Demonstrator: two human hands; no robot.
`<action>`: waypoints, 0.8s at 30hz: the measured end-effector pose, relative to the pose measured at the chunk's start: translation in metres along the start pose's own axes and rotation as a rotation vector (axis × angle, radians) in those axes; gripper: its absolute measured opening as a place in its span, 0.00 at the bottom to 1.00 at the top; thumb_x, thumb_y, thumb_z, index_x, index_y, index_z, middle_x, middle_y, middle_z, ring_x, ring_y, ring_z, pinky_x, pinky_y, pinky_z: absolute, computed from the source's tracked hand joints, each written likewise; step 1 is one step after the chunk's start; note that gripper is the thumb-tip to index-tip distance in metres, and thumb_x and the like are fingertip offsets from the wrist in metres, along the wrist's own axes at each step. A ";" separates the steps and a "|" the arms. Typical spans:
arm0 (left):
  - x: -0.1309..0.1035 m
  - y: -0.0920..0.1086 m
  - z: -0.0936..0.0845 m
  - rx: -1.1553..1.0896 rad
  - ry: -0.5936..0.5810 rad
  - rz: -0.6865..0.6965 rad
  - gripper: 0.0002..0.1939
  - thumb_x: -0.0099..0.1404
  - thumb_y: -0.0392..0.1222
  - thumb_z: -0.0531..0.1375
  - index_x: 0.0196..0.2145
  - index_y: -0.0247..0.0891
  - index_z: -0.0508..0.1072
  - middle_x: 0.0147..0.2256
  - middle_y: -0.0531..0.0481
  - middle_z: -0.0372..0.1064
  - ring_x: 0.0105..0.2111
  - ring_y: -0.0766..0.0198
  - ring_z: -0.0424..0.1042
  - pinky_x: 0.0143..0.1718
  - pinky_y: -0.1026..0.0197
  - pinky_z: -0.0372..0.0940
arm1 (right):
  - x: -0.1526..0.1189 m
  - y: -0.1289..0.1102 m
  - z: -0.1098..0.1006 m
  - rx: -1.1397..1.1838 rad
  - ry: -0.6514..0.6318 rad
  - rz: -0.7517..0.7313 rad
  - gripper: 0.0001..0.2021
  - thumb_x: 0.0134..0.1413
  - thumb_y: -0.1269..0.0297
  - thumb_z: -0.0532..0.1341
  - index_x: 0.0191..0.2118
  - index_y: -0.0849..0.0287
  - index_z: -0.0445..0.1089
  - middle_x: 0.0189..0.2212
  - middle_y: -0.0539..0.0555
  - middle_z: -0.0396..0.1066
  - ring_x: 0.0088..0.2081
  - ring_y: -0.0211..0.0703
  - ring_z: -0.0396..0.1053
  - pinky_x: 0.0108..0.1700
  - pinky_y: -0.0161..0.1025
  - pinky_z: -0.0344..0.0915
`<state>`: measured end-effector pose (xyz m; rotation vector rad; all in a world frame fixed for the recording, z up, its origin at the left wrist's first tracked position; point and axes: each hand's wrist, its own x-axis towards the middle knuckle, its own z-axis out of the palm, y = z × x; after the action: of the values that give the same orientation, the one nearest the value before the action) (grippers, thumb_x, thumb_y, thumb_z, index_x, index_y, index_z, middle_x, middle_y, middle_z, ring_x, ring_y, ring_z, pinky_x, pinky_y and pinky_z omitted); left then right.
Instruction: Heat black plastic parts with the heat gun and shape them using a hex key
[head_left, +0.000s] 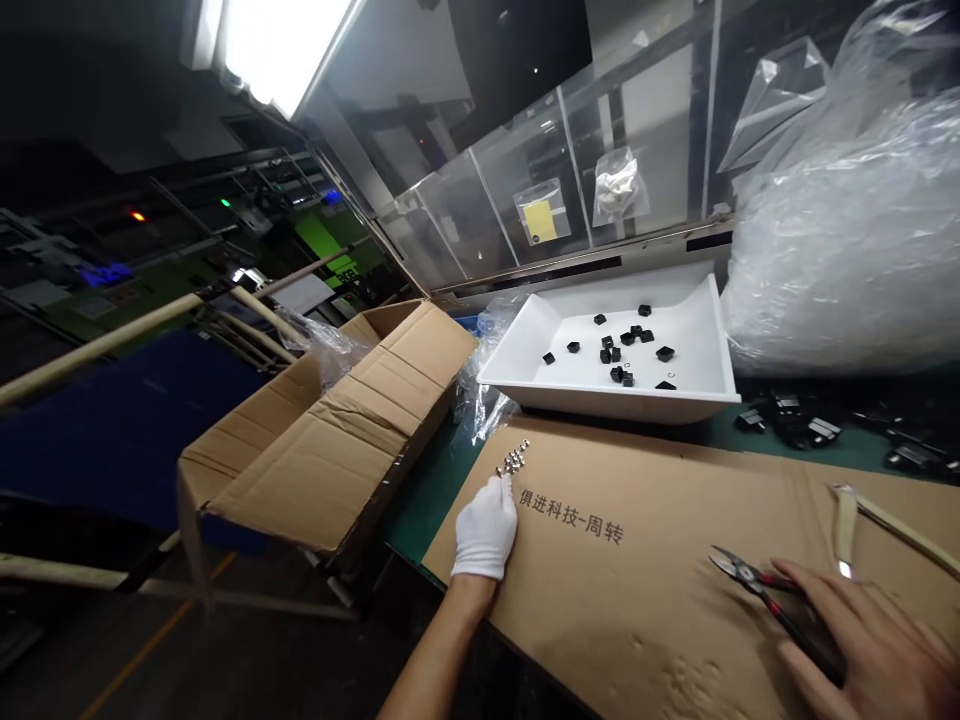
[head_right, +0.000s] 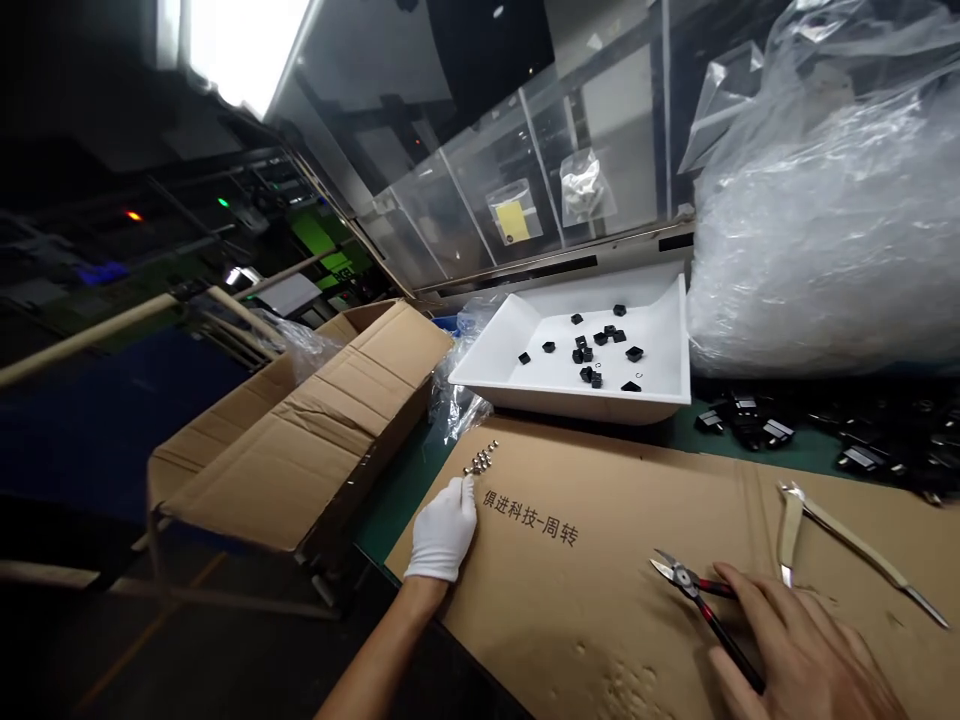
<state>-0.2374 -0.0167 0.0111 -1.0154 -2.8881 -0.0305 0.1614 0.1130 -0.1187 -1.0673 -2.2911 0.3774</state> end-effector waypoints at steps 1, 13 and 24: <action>0.000 0.001 0.000 0.031 0.004 0.010 0.17 0.76 0.51 0.55 0.44 0.35 0.75 0.38 0.47 0.76 0.36 0.60 0.76 0.42 0.52 0.71 | -0.002 0.001 0.000 0.005 -0.011 -0.020 0.25 0.53 0.55 0.63 0.58 0.49 0.68 0.50 0.59 0.76 0.50 0.67 0.74 0.49 0.59 0.67; -0.013 -0.010 0.007 0.072 0.124 0.043 0.19 0.77 0.45 0.47 0.47 0.40 0.78 0.43 0.42 0.80 0.41 0.56 0.78 0.38 0.62 0.67 | -0.003 -0.010 -0.013 -0.044 -0.052 -0.042 0.27 0.55 0.56 0.62 0.61 0.49 0.63 0.53 0.59 0.73 0.53 0.65 0.71 0.49 0.59 0.65; -0.018 -0.016 0.003 -0.126 0.218 0.025 0.19 0.77 0.43 0.45 0.49 0.41 0.76 0.50 0.42 0.78 0.51 0.54 0.75 0.55 0.57 0.67 | 0.016 -0.037 -0.041 -0.030 -0.086 -0.027 0.24 0.56 0.60 0.61 0.58 0.56 0.65 0.50 0.61 0.74 0.51 0.62 0.71 0.52 0.56 0.65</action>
<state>-0.2336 -0.0409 0.0070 -0.9977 -2.7038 -0.3054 0.1557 0.1017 -0.0622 -1.0520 -2.3918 0.3854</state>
